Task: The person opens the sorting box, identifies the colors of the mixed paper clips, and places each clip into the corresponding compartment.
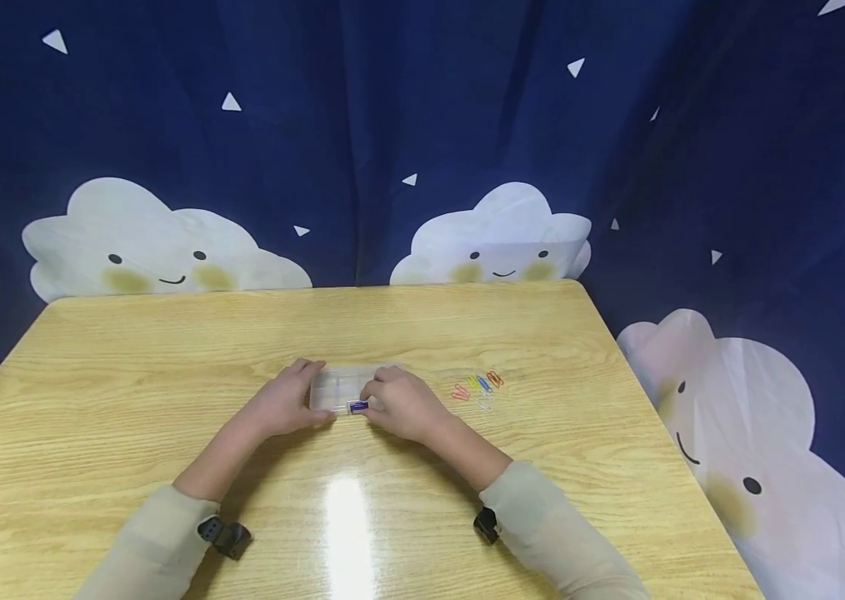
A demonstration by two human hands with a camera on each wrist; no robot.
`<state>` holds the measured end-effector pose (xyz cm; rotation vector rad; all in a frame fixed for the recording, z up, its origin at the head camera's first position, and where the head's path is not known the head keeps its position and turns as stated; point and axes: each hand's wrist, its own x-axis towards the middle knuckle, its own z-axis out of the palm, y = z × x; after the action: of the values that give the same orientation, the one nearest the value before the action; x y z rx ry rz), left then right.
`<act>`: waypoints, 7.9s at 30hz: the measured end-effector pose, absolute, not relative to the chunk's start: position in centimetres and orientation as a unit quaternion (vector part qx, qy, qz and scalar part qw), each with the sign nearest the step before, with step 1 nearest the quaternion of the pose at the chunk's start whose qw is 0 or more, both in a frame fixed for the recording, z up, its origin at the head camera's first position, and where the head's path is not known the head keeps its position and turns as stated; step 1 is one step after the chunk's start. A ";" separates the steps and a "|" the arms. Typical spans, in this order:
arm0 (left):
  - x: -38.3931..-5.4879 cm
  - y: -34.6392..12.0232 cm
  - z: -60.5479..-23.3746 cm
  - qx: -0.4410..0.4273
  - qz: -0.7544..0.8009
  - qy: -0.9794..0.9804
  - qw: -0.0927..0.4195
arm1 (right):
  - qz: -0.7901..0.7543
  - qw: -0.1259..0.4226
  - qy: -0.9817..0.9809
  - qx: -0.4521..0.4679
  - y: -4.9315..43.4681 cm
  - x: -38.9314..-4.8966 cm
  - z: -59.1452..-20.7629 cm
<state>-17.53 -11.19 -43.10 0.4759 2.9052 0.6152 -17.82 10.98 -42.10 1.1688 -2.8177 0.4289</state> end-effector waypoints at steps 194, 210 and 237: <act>-18.5 -13.0 -45.0 0.124 0.363 0.917 0.105 | 0.409 0.092 -0.883 0.210 13.6 -20.6 -42.2; -18.5 -13.0 -45.0 0.116 0.365 0.917 0.114 | 0.486 0.082 -0.860 0.135 12.5 -22.5 -42.2; -18.5 -13.1 -45.0 0.115 0.361 0.917 0.121 | 0.521 0.049 -0.851 0.047 11.2 -24.8 -42.8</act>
<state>-18.52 -13.05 -45.03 0.3365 2.6784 1.0551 -24.81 11.22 -42.81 0.1428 -2.5938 1.5866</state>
